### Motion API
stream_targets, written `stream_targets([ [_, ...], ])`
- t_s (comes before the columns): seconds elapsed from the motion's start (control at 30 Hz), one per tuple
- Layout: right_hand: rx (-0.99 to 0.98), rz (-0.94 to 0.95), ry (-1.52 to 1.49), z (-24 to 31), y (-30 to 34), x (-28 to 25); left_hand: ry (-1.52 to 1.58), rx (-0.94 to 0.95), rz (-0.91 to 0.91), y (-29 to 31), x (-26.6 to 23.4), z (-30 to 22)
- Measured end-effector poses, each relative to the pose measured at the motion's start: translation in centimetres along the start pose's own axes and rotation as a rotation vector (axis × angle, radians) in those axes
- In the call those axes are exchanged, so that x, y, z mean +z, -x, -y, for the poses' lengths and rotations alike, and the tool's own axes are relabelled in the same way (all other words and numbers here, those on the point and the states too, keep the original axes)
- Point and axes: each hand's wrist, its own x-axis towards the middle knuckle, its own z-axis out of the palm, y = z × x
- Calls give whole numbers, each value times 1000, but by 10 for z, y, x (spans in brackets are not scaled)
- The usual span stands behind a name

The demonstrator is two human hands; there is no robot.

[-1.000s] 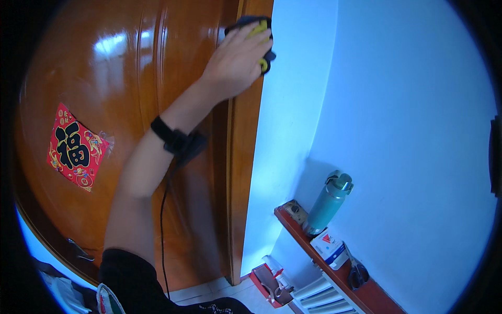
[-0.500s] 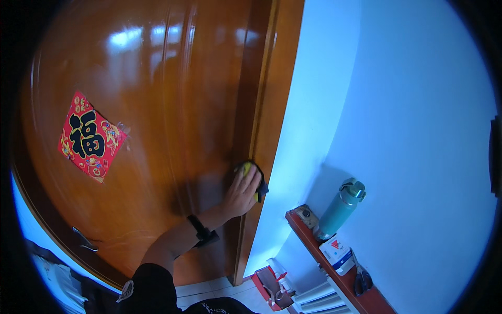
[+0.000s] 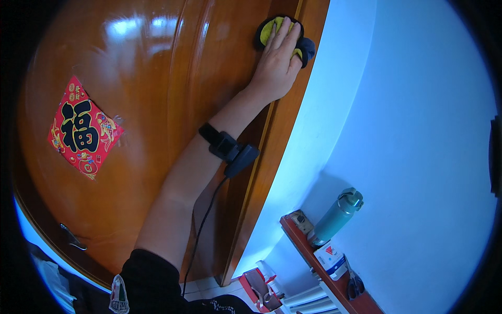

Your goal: The person cleans a wooden door using a cloth, wiping the surface, edges, and the handle.

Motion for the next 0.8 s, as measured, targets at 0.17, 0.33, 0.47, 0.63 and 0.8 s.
stream_targets([
  [0.17, -10, -25, 24, -8, -15, 24, 15, -63, 61, 26, 1, -17],
  [0.33, -78, -32, -73, -13, -16, 30, -19, -151, 207, 124, -16, -43],
  [0.47, -113, 41, -9, 4, -16, 9, 16, -204, 261, 218, -24, -67],
  [0.63, -327, -91, -33, 11, -10, -1, 59, -245, 381, 331, -51, -94],
  [0.8, -186, 12, 83, 20, 5, -10, 211, -341, 271, 304, -41, -86],
])
